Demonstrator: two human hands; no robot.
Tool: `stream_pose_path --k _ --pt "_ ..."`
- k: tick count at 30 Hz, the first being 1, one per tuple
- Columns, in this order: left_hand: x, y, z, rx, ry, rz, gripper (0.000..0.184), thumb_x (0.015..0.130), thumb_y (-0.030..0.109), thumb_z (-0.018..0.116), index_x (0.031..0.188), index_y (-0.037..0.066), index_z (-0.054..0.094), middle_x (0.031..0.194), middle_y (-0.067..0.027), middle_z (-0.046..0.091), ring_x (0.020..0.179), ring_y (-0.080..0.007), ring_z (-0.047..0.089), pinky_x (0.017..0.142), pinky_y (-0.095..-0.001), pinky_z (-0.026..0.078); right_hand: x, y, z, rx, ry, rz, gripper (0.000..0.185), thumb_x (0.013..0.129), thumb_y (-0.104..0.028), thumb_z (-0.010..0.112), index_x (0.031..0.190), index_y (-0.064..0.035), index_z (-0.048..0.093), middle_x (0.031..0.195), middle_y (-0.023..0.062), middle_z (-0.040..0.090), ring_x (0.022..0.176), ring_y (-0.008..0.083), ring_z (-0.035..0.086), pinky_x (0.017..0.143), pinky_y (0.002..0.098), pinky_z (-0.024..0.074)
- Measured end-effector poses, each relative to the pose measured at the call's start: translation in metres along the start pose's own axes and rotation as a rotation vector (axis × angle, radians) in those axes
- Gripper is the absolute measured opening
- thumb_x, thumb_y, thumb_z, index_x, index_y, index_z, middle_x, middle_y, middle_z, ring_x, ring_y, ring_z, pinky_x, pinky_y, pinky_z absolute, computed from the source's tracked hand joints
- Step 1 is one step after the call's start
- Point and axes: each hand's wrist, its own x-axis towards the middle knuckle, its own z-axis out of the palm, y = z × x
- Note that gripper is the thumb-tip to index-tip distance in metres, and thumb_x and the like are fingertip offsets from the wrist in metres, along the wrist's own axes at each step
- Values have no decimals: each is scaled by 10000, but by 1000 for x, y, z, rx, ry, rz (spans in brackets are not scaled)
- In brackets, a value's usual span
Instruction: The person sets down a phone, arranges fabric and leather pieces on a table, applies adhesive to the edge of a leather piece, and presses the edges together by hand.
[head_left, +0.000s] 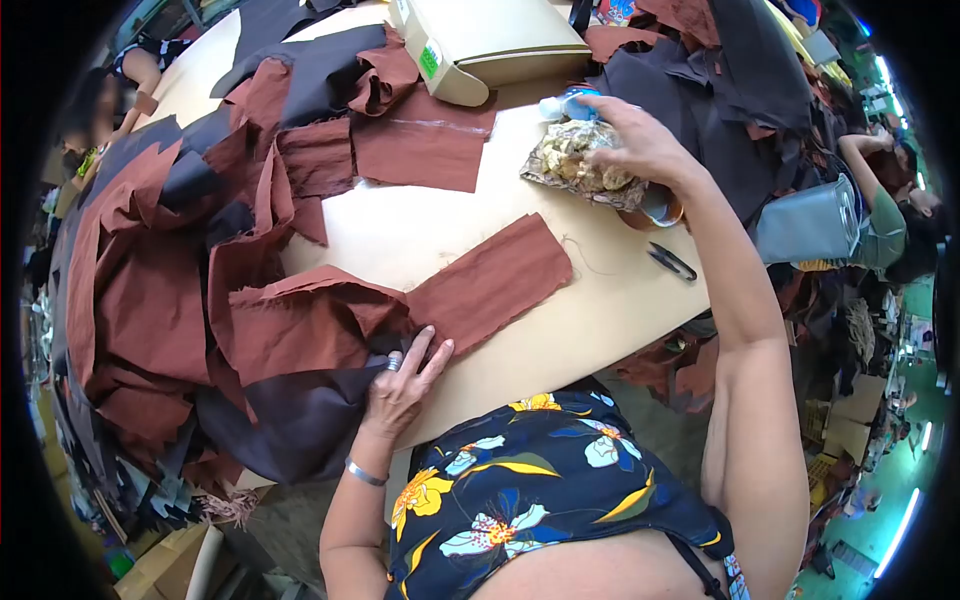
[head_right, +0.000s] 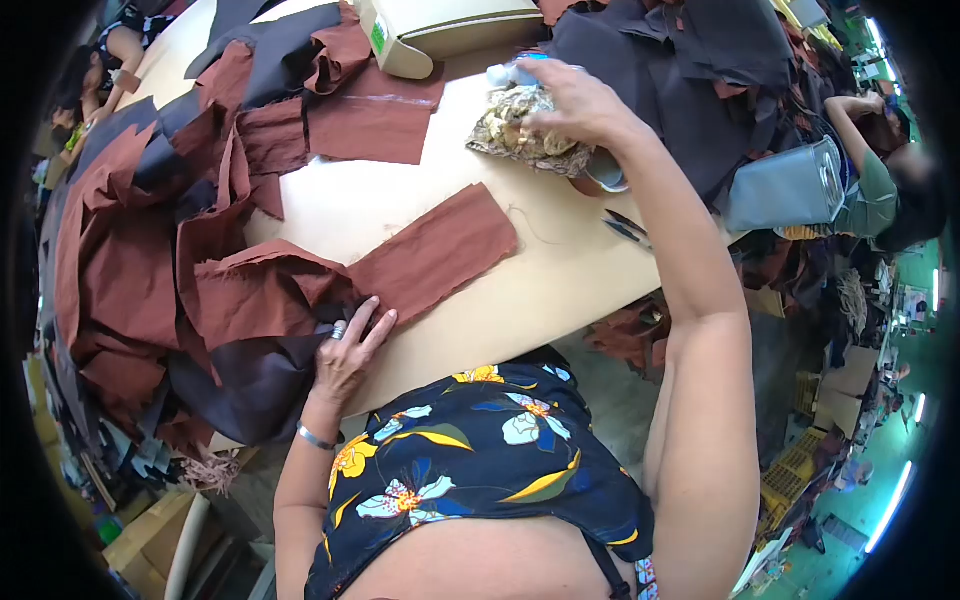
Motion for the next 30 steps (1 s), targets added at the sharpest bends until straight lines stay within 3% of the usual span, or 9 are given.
stream_pose_path --k 1,5,6,10,13,20,23,26,30 --pt "0 -1 2 4 8 5 516 758 83 527 1255 222 527 1272 -58 515 704 -232 621 549 -254 518 -5 3 -5 136 89 -47 657 747 -214 672 1336 -108 402 1143 165 582 1063 258 566 931 343 419" --pt "0 0 1 -12 2 -5 518 753 84 533 1253 218 529 1268 -58 519 695 -230 619 565 -263 525 -36 35 -19 308 64 437 449 916 -242 500 1329 -90 407 1013 138 638 958 196 596 919 307 414" --pt "0 -1 1 -7 2 0 518 753 83 534 1253 217 529 1267 -58 519 696 -230 620 568 -265 526 -39 57 -11 321 109 445 432 922 -317 471 1284 -83 440 1015 143 648 988 288 606 897 353 428" --pt "1 0 -1 1 -11 0 518 754 82 535 1254 215 527 1268 -58 520 699 -230 624 574 -269 528 -46 115 2 427 71 541 414 929 -352 438 1229 -70 482 1074 163 631 1113 297 546 950 370 387" --pt "1 0 -1 3 2 2 519 753 82 535 1255 216 527 1274 -59 515 692 -227 621 570 -268 528 -51 108 10 154 15 565 425 930 -366 422 1224 -65 485 1110 179 610 1114 320 538 953 375 386" --pt "1 1 -2 -9 1 -4 534 756 61 519 1262 232 525 1281 -60 510 674 -222 608 571 -262 523 -92 69 10 340 311 407 350 900 -267 504 1166 -40 526 1146 132 596 1082 302 549 947 356 389" --pt "1 0 0 2 6 4 540 760 58 510 1268 241 522 1273 -61 516 676 -219 603 563 -256 519 -117 30 4 208 353 331 447 748 -321 667 1105 -61 594 1175 152 560 1121 314 508 961 387 376" --pt "0 -1 3 25 29 20 542 762 62 507 1272 247 519 1270 -62 518 681 -215 601 553 -250 516 -128 12 8 -357 165 164 472 658 -350 720 1035 -79 638 1346 115 423 1236 287 400 978 421 356" --pt "0 -1 3 37 5 22 566 761 59 504 1292 252 498 1283 -65 507 681 -215 602 552 -252 515 -123 9 13 -411 17 287 460 625 -357 726 994 -91 658 1449 86 270 1306 273 289 987 454 336"
